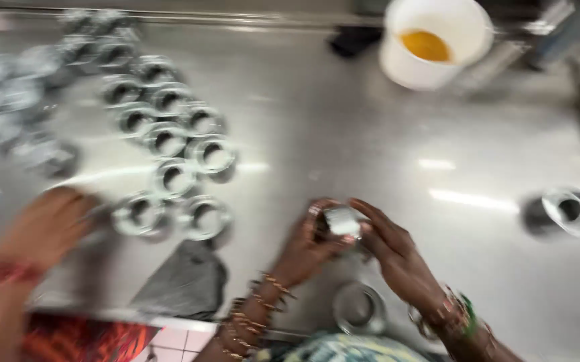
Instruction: The recorder is seen marking, wiping, and packing metal rings into plastic bags on a metal table.
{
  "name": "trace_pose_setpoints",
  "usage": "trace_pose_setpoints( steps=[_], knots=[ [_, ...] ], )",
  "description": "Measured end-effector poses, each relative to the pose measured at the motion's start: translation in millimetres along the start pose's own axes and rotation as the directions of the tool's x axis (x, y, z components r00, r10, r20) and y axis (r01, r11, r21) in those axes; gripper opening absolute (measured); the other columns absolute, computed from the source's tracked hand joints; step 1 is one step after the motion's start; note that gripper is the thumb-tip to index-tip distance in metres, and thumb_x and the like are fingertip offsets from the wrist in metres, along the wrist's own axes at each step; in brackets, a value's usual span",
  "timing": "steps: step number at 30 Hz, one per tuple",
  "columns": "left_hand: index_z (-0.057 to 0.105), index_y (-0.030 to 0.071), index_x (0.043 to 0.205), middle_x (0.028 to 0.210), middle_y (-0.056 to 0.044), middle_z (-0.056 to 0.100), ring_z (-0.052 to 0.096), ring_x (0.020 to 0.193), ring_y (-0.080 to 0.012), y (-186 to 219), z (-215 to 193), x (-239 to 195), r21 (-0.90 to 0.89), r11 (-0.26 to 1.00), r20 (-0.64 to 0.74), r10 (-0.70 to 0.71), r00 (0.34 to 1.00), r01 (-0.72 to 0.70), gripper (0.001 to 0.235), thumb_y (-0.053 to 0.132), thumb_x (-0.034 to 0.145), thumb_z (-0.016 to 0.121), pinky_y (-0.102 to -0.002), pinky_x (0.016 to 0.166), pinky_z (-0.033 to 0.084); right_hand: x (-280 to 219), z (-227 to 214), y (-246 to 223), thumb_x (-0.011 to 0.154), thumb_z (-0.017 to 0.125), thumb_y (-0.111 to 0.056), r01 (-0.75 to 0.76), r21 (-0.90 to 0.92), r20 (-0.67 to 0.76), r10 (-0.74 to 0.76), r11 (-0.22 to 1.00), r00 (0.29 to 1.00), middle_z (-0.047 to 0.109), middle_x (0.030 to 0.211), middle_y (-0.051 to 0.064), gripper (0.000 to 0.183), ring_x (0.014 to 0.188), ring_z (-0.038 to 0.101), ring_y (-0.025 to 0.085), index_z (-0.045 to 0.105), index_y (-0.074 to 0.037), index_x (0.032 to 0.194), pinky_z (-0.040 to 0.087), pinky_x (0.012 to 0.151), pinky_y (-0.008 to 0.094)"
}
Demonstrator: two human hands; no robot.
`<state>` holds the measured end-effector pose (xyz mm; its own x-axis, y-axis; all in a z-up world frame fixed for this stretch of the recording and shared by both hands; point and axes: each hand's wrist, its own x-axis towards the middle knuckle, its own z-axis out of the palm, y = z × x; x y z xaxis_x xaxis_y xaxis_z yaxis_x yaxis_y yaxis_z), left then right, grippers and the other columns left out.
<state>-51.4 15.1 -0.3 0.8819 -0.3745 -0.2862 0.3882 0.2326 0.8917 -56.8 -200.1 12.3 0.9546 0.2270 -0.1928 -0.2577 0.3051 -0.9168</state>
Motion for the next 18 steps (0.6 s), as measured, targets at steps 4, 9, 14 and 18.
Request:
trace_pose_setpoints(
  steps=[4,9,14,18],
  knots=[
    [0.053,0.013,0.138,0.121,-0.015,0.067,0.069,0.105,-0.0270,40,-26,14,0.753,0.646,-0.035,0.228,0.973,-0.124,0.074,0.026,0.073,0.085,-0.040,0.089,0.061,4,-68,-40,0.107,0.043,-0.014,-0.150,-0.576,-0.216,0.027,0.803,0.976,0.070,0.093,0.019,0.041,0.081,0.068,0.025,0.056,-0.011,0.146,0.061,0.079,0.041],
    [0.043,0.018,0.152,0.128,-0.016,0.060,0.056,0.121,-0.0323,63,-79,31,0.986,-0.030,-0.154,0.223,0.963,0.164,0.088,0.044,0.075,0.078,-0.047,0.111,0.047,-18,-164,-105,0.107,0.043,-0.004,-0.295,-0.600,-0.562,-0.129,0.744,0.817,0.075,0.096,0.015,0.033,0.085,0.074,0.025,0.059,-0.005,0.136,0.066,0.078,0.037],
    [0.038,0.012,0.152,0.149,-0.027,0.043,0.036,0.141,-0.0404,26,-49,37,0.994,0.007,0.091,0.548,0.832,-0.113,0.082,0.043,0.085,0.072,-0.055,0.116,0.031,1,-192,-90,0.109,0.046,-0.007,-0.262,-0.541,-0.543,-0.094,0.799,0.835,0.070,0.104,0.016,0.033,0.089,0.072,0.019,0.060,0.003,0.137,0.064,0.082,0.032],
    [0.025,0.007,0.158,0.157,-0.026,0.038,0.034,0.145,-0.0444,7,4,29,0.955,0.081,0.205,0.515,0.833,-0.285,0.096,0.047,0.088,0.077,-0.057,0.117,0.029,24,-139,-38,0.102,0.044,-0.011,-0.151,-0.365,-0.185,0.088,0.919,0.979,0.073,0.102,0.019,0.039,0.087,0.075,0.026,0.055,-0.002,0.138,0.066,0.079,0.038]
  ],
)
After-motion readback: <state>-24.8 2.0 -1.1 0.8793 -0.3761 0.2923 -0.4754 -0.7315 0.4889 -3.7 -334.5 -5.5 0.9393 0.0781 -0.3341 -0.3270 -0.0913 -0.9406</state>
